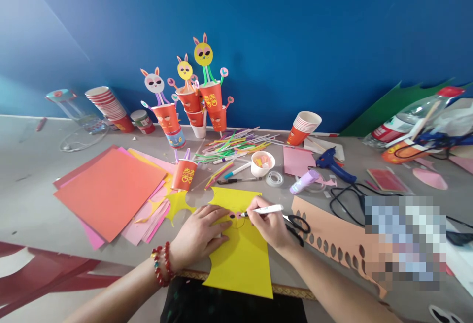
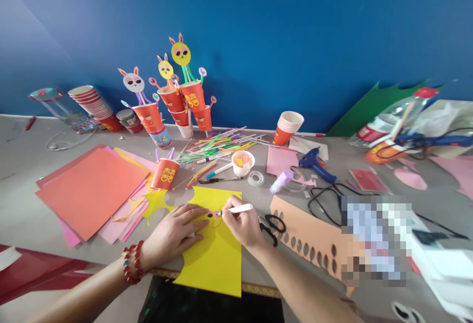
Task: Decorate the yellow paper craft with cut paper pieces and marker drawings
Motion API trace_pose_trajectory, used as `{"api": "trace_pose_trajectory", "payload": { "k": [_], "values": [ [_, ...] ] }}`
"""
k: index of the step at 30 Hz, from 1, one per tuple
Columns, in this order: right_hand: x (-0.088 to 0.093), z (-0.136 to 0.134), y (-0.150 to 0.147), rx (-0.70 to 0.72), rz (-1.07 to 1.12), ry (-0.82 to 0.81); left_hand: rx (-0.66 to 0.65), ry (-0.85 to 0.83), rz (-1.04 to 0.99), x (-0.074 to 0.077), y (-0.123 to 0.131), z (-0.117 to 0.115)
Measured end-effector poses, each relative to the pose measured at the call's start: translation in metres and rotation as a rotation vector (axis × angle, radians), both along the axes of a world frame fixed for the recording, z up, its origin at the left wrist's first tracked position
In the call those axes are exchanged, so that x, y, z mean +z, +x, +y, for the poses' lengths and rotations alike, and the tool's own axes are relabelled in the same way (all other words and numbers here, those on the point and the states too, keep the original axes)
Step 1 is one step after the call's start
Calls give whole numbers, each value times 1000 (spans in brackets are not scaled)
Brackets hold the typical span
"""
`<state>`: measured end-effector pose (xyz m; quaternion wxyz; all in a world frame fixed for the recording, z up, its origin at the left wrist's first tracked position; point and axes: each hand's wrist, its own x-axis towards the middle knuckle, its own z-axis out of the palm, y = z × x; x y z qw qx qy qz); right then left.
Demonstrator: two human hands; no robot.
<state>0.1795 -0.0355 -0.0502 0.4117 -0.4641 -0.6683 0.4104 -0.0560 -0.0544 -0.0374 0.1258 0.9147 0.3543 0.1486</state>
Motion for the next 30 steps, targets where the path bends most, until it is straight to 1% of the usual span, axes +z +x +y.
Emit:
{"api": "trace_pose_trajectory", "payload": {
  "k": [12,30],
  "values": [
    [2,0,-1,9,-132,20,-6,16,-17,-1,-1,1],
    [3,1,-2,12,-176,33,-3,6,-6,0,0,0]
  ]
}}
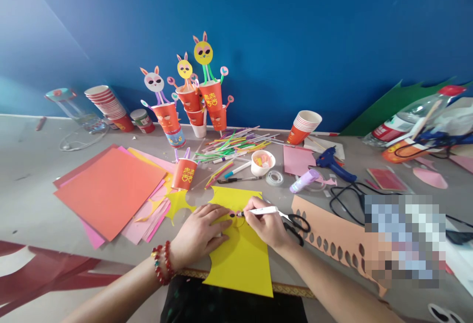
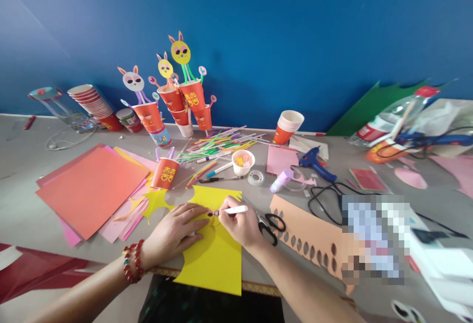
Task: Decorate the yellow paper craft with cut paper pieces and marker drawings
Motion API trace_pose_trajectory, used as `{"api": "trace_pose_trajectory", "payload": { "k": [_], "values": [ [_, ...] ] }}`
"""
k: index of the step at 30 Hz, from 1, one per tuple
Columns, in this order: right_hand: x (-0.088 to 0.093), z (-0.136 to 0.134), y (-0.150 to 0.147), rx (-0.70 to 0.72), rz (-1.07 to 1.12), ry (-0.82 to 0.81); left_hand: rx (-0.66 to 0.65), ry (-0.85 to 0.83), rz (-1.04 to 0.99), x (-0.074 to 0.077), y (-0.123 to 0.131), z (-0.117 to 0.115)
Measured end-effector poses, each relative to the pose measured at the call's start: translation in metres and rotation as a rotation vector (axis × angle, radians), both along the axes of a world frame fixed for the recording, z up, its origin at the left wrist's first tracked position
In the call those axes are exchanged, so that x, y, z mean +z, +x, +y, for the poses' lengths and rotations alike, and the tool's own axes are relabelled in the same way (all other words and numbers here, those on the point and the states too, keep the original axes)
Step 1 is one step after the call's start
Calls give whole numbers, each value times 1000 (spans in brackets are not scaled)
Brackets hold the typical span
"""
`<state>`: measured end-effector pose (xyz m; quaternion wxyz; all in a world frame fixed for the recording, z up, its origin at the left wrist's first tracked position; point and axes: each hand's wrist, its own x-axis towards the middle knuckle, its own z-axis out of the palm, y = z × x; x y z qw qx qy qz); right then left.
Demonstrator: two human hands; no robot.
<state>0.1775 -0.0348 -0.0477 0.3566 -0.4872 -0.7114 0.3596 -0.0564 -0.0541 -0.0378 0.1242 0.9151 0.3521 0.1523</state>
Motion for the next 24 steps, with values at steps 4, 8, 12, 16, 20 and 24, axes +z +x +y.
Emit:
{"api": "trace_pose_trajectory", "payload": {
  "k": [4,8,12,16,20,24],
  "values": [
    [-1,0,0,-4,-5,-2,-1,-5,7,0,0,0],
    [-2,0,1,6,0,2,0,-11,12,0,-1,0],
    [-2,0,1,10,-1,13,2,-8,7,0,0,0],
    [-1,-1,0,6,-6,14,1,1,-5,0,0,0],
    [-1,-1,0,-4,-3,11,-1,6,-8,0,0,0],
    [-1,-1,0,-17,6,0,0,8,-6,-1,0,0]
  ]
}}
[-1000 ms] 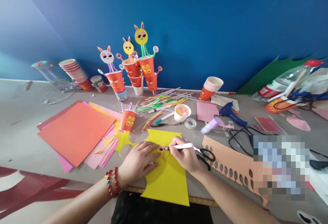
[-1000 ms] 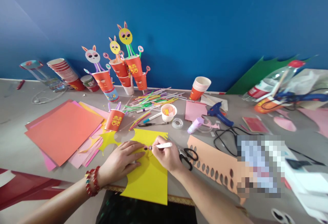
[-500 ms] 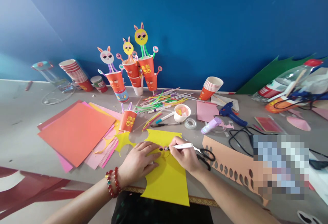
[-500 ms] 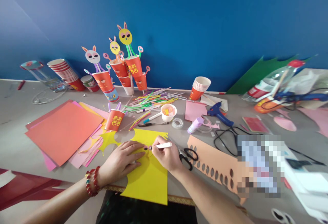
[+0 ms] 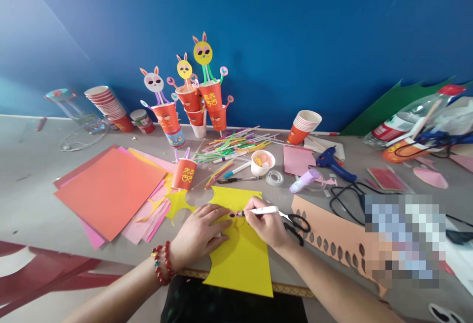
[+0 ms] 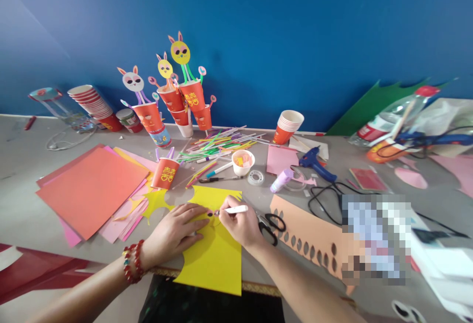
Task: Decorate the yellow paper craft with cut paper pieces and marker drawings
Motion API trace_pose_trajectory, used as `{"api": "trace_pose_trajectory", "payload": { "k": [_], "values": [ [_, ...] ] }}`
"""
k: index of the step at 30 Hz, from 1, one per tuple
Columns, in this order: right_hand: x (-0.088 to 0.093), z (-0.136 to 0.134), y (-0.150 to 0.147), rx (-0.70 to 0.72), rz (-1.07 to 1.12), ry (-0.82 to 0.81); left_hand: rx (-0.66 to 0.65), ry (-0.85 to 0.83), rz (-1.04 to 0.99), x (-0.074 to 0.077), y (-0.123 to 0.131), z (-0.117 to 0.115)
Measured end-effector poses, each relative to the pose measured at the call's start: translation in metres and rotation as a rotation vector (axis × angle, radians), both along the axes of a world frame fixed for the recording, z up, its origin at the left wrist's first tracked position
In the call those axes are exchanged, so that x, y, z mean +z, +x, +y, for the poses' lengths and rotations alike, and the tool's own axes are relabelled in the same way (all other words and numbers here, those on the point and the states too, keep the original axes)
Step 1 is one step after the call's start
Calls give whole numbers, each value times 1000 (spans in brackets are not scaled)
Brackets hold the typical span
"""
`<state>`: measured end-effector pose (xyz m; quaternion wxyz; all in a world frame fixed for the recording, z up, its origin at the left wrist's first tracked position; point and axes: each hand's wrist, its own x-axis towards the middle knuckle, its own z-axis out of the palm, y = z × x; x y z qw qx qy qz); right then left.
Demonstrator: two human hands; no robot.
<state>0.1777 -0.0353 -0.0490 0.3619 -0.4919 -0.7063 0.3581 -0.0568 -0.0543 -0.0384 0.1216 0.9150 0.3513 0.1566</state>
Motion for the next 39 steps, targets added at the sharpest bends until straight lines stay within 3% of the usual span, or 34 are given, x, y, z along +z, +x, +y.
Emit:
{"api": "trace_pose_trajectory", "payload": {
  "k": [39],
  "values": [
    [3,-1,0,-40,53,17,6,-19,21,2,1,0]
  ]
}}
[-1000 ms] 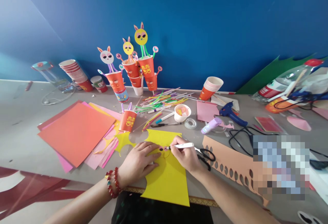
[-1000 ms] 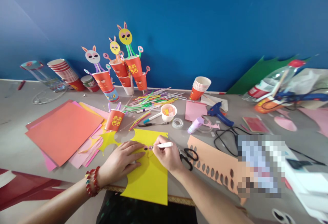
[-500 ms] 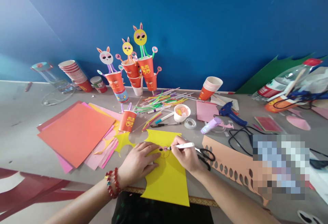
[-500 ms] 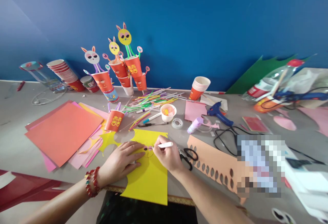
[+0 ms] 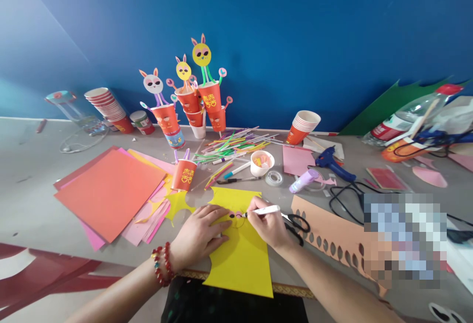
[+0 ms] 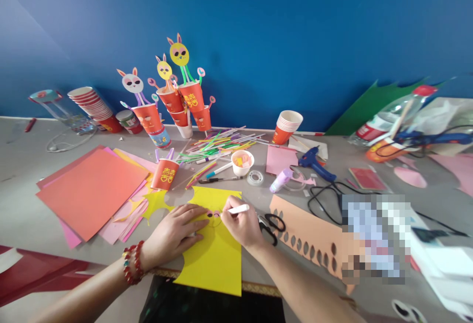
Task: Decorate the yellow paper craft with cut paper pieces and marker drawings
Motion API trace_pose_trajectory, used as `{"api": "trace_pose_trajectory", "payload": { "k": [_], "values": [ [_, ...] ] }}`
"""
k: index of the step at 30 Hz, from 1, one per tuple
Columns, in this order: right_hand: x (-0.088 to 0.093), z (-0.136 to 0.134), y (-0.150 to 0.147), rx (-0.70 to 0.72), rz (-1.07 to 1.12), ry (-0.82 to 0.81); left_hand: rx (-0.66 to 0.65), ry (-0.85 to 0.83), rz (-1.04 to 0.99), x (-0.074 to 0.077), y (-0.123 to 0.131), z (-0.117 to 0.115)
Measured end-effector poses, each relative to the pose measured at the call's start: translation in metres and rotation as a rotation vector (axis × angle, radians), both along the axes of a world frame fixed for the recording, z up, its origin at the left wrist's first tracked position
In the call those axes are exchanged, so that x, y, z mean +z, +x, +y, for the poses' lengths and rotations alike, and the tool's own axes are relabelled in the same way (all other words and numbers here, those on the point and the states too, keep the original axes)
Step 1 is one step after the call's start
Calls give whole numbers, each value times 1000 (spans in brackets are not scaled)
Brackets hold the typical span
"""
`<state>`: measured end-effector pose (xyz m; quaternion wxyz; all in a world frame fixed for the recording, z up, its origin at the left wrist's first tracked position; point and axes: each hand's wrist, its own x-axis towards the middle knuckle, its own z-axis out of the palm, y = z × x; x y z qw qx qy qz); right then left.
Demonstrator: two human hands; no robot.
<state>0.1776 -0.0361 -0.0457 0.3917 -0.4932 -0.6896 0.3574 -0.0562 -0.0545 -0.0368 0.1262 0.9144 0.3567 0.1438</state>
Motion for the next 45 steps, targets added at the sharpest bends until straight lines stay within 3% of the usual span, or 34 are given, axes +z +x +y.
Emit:
{"api": "trace_pose_trajectory", "payload": {
  "k": [17,45],
  "values": [
    [-4,0,1,22,75,-5,4,5,-1,-1,-1,-1],
    [-6,0,1,24,-19,-1,-2,-2,0,-1,0,0]
  ]
}}
